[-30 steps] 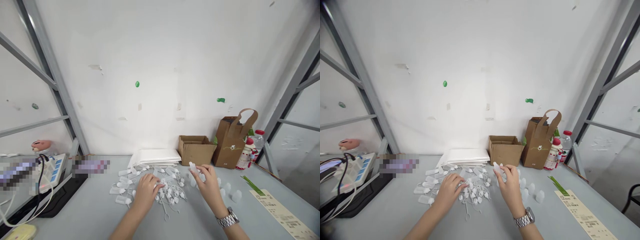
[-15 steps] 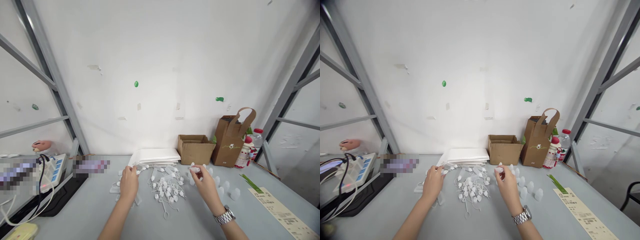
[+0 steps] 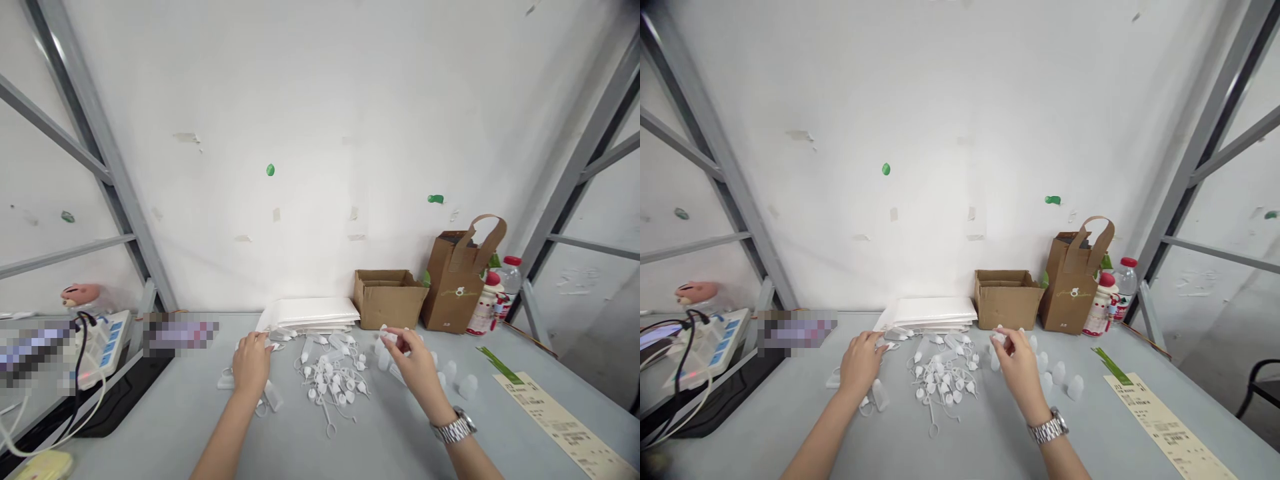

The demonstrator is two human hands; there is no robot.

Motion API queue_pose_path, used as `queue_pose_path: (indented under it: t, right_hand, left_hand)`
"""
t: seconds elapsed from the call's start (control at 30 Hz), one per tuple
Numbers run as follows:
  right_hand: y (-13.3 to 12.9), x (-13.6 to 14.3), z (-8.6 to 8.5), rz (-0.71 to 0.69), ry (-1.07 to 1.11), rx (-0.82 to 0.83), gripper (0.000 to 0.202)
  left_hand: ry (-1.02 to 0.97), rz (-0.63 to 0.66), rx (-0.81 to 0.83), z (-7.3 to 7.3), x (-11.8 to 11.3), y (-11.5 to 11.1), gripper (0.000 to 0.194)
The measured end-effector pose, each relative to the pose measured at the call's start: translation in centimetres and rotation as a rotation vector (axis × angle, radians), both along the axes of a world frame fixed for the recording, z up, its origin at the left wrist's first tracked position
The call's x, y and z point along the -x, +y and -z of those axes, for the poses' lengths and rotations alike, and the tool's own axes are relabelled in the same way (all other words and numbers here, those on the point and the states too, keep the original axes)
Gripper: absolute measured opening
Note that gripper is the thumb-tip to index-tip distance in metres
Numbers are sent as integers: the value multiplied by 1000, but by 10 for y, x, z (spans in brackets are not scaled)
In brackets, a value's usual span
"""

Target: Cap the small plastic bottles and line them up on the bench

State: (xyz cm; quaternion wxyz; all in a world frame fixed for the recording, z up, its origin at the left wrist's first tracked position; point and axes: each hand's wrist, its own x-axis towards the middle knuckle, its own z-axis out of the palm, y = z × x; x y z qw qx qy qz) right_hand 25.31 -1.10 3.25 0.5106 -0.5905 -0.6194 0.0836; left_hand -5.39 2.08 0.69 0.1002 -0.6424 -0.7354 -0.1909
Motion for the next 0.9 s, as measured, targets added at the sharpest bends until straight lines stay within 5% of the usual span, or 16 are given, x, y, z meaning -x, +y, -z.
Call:
queue_pose_path:
  t: [0.27, 0.67, 0.9]
  right_hand:
    - [-2, -28, -24, 53, 245, 126, 37]
    - [5, -31, 3, 180, -526, 339, 13]
    - [2, -21, -1, 186, -602, 481, 14]
  left_hand:
    - [12, 24, 22, -2, 2, 1, 28]
    - [50, 1, 41, -4, 0, -1, 34]
    - [60, -48, 26, -7, 0, -3, 37]
